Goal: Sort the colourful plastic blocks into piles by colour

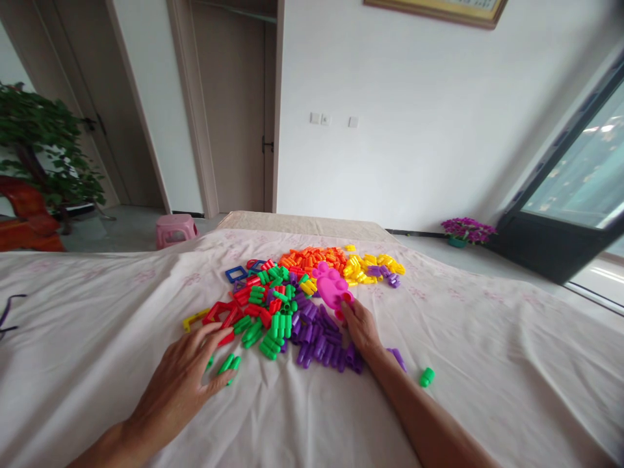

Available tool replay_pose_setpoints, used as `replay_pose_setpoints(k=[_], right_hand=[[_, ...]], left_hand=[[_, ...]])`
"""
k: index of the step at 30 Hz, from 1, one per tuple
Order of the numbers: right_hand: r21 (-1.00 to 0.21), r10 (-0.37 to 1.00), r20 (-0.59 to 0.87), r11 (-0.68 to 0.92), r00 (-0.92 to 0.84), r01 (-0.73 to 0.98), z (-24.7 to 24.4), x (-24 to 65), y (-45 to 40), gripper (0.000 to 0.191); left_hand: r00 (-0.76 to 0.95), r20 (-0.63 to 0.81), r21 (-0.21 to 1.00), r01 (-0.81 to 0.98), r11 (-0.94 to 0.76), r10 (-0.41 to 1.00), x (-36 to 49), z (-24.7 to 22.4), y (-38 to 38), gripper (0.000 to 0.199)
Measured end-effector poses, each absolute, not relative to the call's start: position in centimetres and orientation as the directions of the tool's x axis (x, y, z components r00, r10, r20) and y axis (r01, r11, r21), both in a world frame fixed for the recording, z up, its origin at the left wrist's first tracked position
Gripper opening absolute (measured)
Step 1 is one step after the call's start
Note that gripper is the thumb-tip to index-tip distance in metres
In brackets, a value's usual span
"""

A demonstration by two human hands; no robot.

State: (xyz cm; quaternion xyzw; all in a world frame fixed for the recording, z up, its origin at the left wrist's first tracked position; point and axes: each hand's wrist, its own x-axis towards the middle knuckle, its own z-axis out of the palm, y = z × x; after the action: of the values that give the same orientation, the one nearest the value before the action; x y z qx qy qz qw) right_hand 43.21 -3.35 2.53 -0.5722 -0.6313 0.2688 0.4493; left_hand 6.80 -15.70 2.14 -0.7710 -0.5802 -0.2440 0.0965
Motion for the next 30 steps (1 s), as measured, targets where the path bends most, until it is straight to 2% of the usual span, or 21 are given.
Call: replay_pose_setpoints(k=[4, 8, 15, 19, 24, 26, 30], right_hand=[[-0.852, 0.963, 0.262, 0.204, 0.055, 0.483, 2.3, 43.3, -3.3, 0.049], [-0.844, 0.965, 0.260, 0.204, 0.044, 0.496, 2.3, 43.4, -3.2, 0.047], [-0.828, 0.963, 0.267, 0.206, 0.043, 0.521, 2.4, 43.4, -3.2, 0.045], [-0.823, 0.961, 0.271, 0.207, 0.046, 0.528, 2.4, 43.5, -3.2, 0.045], [-0.846, 0.966, 0.249, 0.186, 0.062, 0.500, 2.6, 43.3, -3.4, 0.047], [-0.858, 0.967, 0.248, 0.189, 0.064, 0.477, 2.7, 43.2, -3.4, 0.047], [-0.866, 0.960, 0.267, 0.204, 0.079, 0.457, 2.5, 43.2, -3.5, 0.050]], left_hand=[[0.163, 0.512, 0.154, 0.948, -0.277, 0.844, 8.0, 1.0, -16.6, 0.055], [0.188, 0.518, 0.145, 0.942, -0.302, 0.834, 8.9, 0.4, -17.2, 0.058], [0.323, 0.511, 0.218, 0.848, -0.483, 0.797, 10.4, 1.1, -16.3, 0.031], [0.383, 0.505, 0.242, 0.797, -0.553, 0.773, 11.5, 1.6, -15.2, 0.029], [0.446, 0.524, 0.180, 0.774, -0.607, 0.725, 12.0, 2.8, -12.1, 0.034], [0.442, 0.524, 0.156, 0.790, -0.593, 0.727, 12.0, 3.6, -10.2, 0.036], [0.305, 0.594, 0.155, 0.865, -0.478, 0.744, 13.4, 5.2, -7.8, 0.036]])
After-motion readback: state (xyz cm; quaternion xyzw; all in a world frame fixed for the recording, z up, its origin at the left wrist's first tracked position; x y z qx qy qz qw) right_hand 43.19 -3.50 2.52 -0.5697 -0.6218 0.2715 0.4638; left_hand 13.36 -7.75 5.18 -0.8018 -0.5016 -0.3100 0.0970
